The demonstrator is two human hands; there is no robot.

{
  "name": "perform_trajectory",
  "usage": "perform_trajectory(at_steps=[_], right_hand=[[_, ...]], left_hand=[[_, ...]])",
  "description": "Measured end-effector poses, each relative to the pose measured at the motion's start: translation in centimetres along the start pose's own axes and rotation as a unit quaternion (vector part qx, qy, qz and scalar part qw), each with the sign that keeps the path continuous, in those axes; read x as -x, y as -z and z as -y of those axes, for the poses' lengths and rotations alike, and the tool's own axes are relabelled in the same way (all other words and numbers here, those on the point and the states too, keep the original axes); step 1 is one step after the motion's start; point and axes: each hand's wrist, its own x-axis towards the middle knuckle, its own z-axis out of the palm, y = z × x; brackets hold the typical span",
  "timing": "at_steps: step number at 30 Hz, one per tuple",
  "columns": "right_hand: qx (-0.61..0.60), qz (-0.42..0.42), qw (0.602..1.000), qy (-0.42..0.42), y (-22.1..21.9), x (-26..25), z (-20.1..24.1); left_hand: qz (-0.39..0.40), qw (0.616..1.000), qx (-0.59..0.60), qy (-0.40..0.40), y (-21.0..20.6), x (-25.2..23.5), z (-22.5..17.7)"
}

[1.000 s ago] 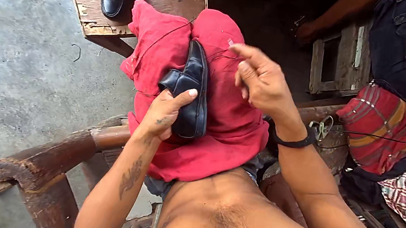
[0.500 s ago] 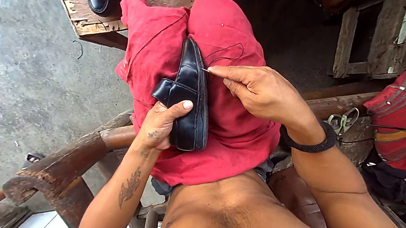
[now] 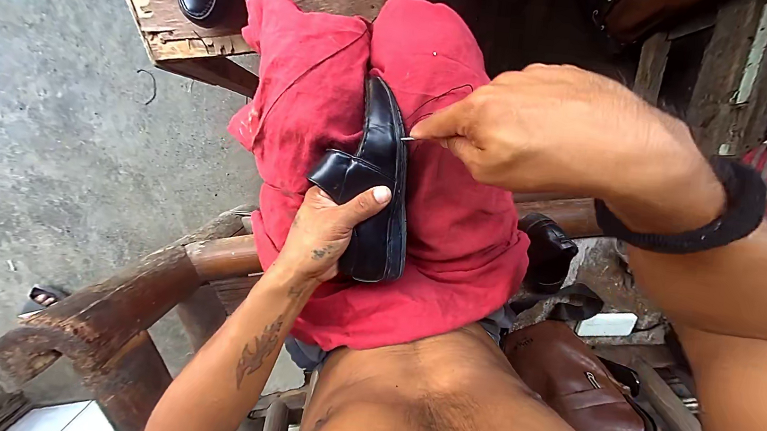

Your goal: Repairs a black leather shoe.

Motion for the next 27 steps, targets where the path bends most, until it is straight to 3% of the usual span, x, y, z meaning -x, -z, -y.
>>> perform_trajectory(at_steps=[7,14,16,18,20,22,24,25,27], right_hand=[[0.065,0.077,0.995,0.013,1.6,-2.5,1.5],[0.006,0.082,0.996,0.037,0.7,-3.4,0.8],[-0.02,0.044,0.997,0.052,2.1,-2.9,-0.5],[-0.062,-0.025,0.996,0.055,3.4,-2.7,-1.7],[-0.081,-0.047,0.995,0.039,3.4,-3.4,-2.3],[-0.086,0.008,0.995,0.041,2.6,-4.7,-2.1],[-0.074,0.09,0.991,0.072,2.2,-6.0,-1.6],[-0.068,0.114,0.987,0.092,2.3,-6.2,-1.7],[-0.035,0.104,0.989,0.1,4.1,-5.4,-2.8]], left_hand=[[0.029,0.999,-0.024,-0.011,0.2,-0.1,0.1],[0.083,0.995,-0.043,-0.021,1.0,0.7,-0.1],[0.097,0.992,-0.063,-0.058,2.5,2.3,0.3],[0.055,0.988,-0.061,-0.127,5.6,4.8,1.5],[-0.038,0.979,-0.088,-0.182,9.5,7.7,2.9],[-0.144,0.946,-0.206,-0.207,13.6,10.3,4.1],[-0.248,0.848,-0.434,-0.177,16.7,12.2,5.0],[-0.269,0.794,-0.525,-0.143,17.5,12.9,5.2],[-0.282,0.745,-0.598,-0.089,16.9,13.5,4.9]])
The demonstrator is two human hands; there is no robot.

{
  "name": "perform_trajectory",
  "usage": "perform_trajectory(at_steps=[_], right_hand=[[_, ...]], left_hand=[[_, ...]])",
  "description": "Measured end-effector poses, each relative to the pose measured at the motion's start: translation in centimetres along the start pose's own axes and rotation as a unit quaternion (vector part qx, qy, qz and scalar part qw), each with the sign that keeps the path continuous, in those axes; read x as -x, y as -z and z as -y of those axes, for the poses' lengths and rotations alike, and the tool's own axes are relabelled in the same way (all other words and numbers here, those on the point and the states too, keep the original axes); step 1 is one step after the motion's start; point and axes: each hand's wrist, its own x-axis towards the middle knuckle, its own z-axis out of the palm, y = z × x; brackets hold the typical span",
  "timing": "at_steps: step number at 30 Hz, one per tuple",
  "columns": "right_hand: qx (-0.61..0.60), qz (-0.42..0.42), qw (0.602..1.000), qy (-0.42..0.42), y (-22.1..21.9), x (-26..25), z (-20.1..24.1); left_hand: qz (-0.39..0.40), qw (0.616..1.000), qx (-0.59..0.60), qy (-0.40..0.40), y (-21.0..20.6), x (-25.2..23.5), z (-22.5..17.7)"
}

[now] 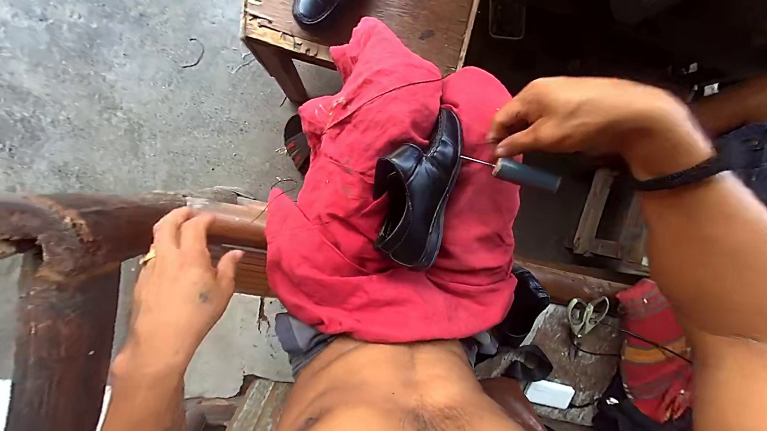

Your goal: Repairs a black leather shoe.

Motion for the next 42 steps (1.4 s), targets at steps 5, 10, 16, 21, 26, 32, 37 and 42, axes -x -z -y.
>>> perform_trajectory(at_steps=[5,10,16,21,26,32,37,42], right_hand=[[0.144,-0.358,0.882,-0.27,5.2,5.1,-2.6],[0.097,-0.267,0.954,-0.09,-1.5,4.1,4.4],[0.128,-0.263,0.956,-0.003,-9.7,2.4,3.1],[0.172,-0.294,0.94,0.011,-10.2,3.6,3.5],[0.2,-0.301,0.931,0.052,-9.3,2.8,2.9],[0.225,-0.229,0.946,0.047,-6.3,1.1,3.3],[0.203,-0.235,0.946,0.096,-5.1,1.2,2.7],[0.152,-0.195,0.96,0.128,-3.5,-0.2,-0.2]], left_hand=[[-0.074,0.986,0.038,-0.145,-0.9,-0.7,-8.2],[-0.127,0.948,0.019,-0.293,-5.0,-4.9,-13.9],[-0.082,0.939,-0.032,-0.333,-4.8,-6.2,-14.0],[0.103,0.873,0.305,-0.367,-1.3,-5.9,-11.8],[0.297,0.609,0.72,-0.149,-2.5,-4.2,-11.5],[0.273,0.869,0.397,-0.114,-2.8,-5.2,-16.1],[0.338,0.786,0.516,-0.045,-4.1,-6.1,-18.3],[0.254,0.798,0.545,0.053,-5.7,-6.3,-20.6]])
